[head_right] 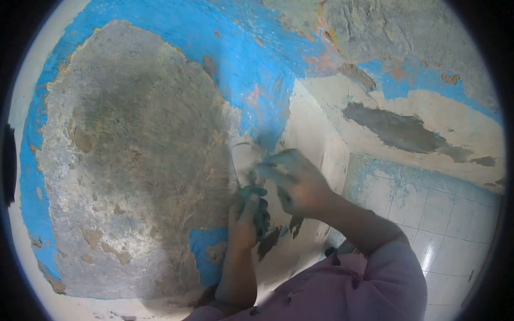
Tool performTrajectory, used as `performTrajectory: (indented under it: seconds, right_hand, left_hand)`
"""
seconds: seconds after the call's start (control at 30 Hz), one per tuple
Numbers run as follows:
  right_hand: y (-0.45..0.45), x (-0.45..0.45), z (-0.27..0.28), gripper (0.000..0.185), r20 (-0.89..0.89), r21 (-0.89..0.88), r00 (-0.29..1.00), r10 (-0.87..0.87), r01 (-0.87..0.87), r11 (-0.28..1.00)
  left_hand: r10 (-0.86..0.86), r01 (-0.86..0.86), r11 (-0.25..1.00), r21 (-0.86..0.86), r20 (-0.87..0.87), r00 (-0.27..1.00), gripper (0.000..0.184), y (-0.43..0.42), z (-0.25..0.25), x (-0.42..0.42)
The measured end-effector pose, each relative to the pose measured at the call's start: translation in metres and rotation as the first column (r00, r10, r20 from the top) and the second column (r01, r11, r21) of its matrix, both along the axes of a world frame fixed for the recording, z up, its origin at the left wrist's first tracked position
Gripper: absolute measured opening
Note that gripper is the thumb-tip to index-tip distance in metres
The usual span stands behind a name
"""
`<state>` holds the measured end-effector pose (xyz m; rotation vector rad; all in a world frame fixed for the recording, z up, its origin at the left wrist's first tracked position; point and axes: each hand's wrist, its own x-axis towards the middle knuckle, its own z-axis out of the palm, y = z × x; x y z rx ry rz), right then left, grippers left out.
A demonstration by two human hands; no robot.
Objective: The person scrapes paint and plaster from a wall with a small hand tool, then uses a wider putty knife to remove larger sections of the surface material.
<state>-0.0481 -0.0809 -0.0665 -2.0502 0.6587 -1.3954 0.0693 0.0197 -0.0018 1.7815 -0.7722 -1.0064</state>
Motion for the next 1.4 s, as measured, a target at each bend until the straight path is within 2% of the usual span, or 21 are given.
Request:
performTrajectory:
  seconds: [0.03,0.07,0.13,0.2,0.23,0.27,0.3,0.33,0.37,0.4,0.47,0.6,0.63,0.7,0.8,1.0,1.13,1.23,1.3,1.33,1.4]
  right_hand:
    - [-0.006,0.008,0.001,0.05,0.012,-0.276,0.999,0.038,-0.033,0.961]
    - [-0.009,0.014,0.003,0.05,0.015,-0.267,0.999,0.042,-0.037,0.963]
    - [-0.015,0.024,0.004,0.05,0.055,-0.354,0.979,0.196,-0.165,0.921]
    - [-0.024,0.028,-0.004,0.047,0.128,-0.329,0.975,0.182,-0.131,0.935]
    - [-0.027,0.03,-0.012,0.043,0.277,-0.003,0.937,0.211,-0.219,0.976]
    - [-0.029,0.03,-0.017,0.04,0.419,0.307,0.889,0.186,-0.332,0.892]
    - [-0.026,0.025,-0.012,0.04,0.422,0.308,0.888,0.185,-0.332,0.892]
    - [-0.02,0.016,0.0,0.04,0.419,0.446,0.889,0.183,-0.377,0.812]
    - [-0.014,0.009,0.009,0.04,0.416,0.573,0.891,0.182,-0.412,0.709]
    - [-0.007,0.004,0.016,0.04,0.419,0.575,0.89,0.178,-0.412,0.707]
    - [0.005,0.002,0.027,0.044,0.395,0.645,0.86,0.322,-0.51,0.57]
    - [-0.002,0.029,0.02,0.047,0.24,0.475,0.946,0.218,-0.31,0.823]
    - [-0.003,0.028,0.021,0.047,0.237,0.474,0.946,0.22,-0.31,0.824]
    - [-0.004,0.025,0.024,0.051,0.3,0.624,0.876,0.377,-0.479,0.618]
    - [0.01,0.039,0.015,0.057,0.417,0.553,0.871,0.261,-0.471,0.687]
    - [-0.008,0.04,0.022,0.054,0.509,0.564,0.801,0.315,-0.586,0.582]
    - [0.0,0.034,0.021,0.055,0.447,0.543,0.829,0.336,-0.55,0.635]
    - [-0.014,0.029,0.023,0.056,0.408,0.637,0.79,0.458,-0.605,0.477]
    - [-0.014,0.023,0.026,0.054,0.421,0.673,0.777,0.468,-0.614,0.413]
    - [-0.008,0.024,0.023,0.054,0.414,0.675,0.779,0.471,-0.61,0.416]
    - [0.006,0.031,0.018,0.055,0.417,0.571,0.835,0.359,-0.548,0.611]
  left_hand:
    - [0.042,-0.039,0.999,0.022,-0.146,0.988,0.021,0.0,-0.002,0.003]
    - [0.085,-0.074,0.996,0.048,-0.287,0.954,0.022,0.001,-0.005,0.005]
    - [0.071,-0.059,0.997,0.048,-0.324,0.944,0.023,0.003,-0.005,0.005]
    - [0.1,-0.117,0.993,-0.001,-0.525,0.845,0.021,0.004,0.0,0.002]
    - [0.105,-0.121,0.993,0.003,-0.518,0.849,0.021,0.003,0.004,-0.003]
    - [0.11,-0.135,0.991,-0.017,-0.479,0.871,0.021,0.001,0.007,-0.011]
    - [0.113,-0.145,0.989,-0.038,-0.441,0.89,0.02,-0.002,0.008,-0.016]
    - [0.111,-0.142,0.989,-0.037,-0.439,0.892,0.02,-0.002,0.006,-0.015]
    - [0.06,-0.111,0.991,-0.077,-0.486,0.872,0.022,-0.002,0.001,-0.011]
    - [0.01,-0.084,0.99,-0.115,-0.53,0.848,0.024,-0.001,-0.002,-0.009]
    - [0.014,-0.085,0.99,-0.11,-0.531,0.847,0.027,-0.007,-0.004,-0.01]
    - [0.044,-0.1,0.989,-0.107,-0.43,0.902,0.034,-0.011,-0.016,-0.011]
    - [0.045,-0.102,0.989,-0.109,-0.432,0.901,0.034,-0.012,-0.016,-0.015]
    - [0.152,-0.235,0.967,-0.094,-0.528,0.835,0.034,-0.014,-0.013,-0.02]
    - [0.078,-0.151,0.982,-0.111,-0.491,0.868,0.035,-0.009,-0.011,-0.021]
    - [0.146,-0.234,0.97,-0.073,-0.595,0.79,0.028,-0.026,-0.009,-0.02]
    - [0.068,-0.199,0.969,-0.147,-0.612,0.788,0.037,-0.019,-0.009,-0.035]
    - [0.181,-0.308,0.945,-0.111,-0.608,0.773,0.038,-0.025,-0.004,-0.046]
    - [0.095,-0.231,0.961,-0.154,-0.599,0.795,0.037,-0.025,-0.005,-0.048]
    - [0.093,-0.233,0.96,-0.157,-0.604,0.792,0.037,-0.021,-0.005,-0.05]
    - [0.097,-0.217,0.966,-0.139,-0.583,0.807,0.037,-0.015,-0.003,-0.049]
